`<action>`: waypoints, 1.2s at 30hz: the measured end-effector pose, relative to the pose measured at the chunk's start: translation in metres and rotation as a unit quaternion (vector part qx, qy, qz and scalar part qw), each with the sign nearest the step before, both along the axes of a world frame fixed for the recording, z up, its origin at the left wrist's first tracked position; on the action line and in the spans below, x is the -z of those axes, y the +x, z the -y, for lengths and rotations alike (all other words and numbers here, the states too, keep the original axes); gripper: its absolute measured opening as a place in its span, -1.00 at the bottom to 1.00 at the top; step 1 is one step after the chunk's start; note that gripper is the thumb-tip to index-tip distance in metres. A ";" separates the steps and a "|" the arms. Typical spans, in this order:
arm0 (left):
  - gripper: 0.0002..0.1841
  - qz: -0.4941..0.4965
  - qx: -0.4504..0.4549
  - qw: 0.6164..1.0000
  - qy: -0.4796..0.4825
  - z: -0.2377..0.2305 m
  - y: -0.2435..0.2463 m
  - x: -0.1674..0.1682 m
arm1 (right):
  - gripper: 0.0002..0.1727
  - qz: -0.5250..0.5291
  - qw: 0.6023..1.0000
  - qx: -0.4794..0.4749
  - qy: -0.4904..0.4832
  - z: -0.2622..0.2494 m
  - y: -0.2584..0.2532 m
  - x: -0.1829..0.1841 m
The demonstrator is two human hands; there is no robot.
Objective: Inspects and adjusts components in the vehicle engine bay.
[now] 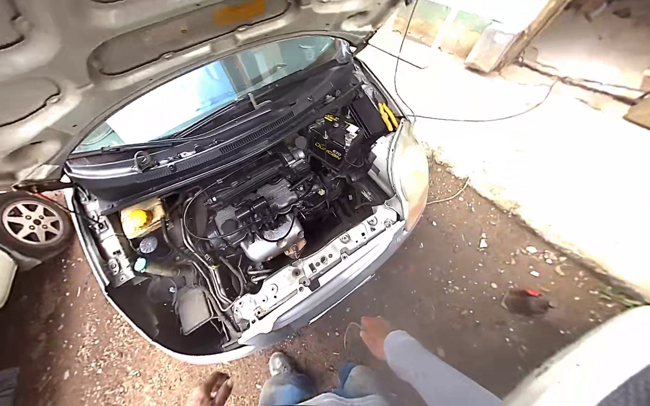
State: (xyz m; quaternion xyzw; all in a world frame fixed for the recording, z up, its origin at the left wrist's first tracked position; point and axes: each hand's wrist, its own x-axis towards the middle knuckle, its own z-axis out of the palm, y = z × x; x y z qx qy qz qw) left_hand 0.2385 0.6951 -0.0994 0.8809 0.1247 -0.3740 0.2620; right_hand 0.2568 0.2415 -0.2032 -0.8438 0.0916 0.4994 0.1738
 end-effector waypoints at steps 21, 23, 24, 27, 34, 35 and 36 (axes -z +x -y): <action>-0.43 0.029 0.095 0.990 0.098 0.113 0.207 0.143 | -0.56 0.138 0.968 0.067 0.201 -0.111 0.107 -0.015; -0.42 0.005 0.121 0.988 0.093 0.114 0.219 0.157 | -0.56 0.127 0.967 0.076 0.210 -0.119 0.106 -0.010; -0.41 -0.004 0.132 0.988 0.081 0.115 0.223 0.163 | -0.56 0.121 0.966 0.078 0.213 -0.122 0.107 -0.009; -0.40 -0.016 0.140 0.988 0.056 0.116 0.230 0.174 | -0.57 0.113 0.966 0.070 0.222 -0.129 0.115 -0.005; -0.39 -0.047 0.134 0.988 0.062 0.106 0.253 0.215 | -0.56 0.206 0.957 0.040 0.199 -0.153 0.156 0.007; -0.42 -0.047 0.178 0.980 0.078 0.107 0.254 0.218 | -0.54 0.222 0.955 0.039 0.193 -0.157 0.164 0.011; -0.48 -0.045 0.236 0.966 0.097 0.108 0.253 0.221 | -0.53 0.238 0.952 0.039 0.187 -0.162 0.172 0.017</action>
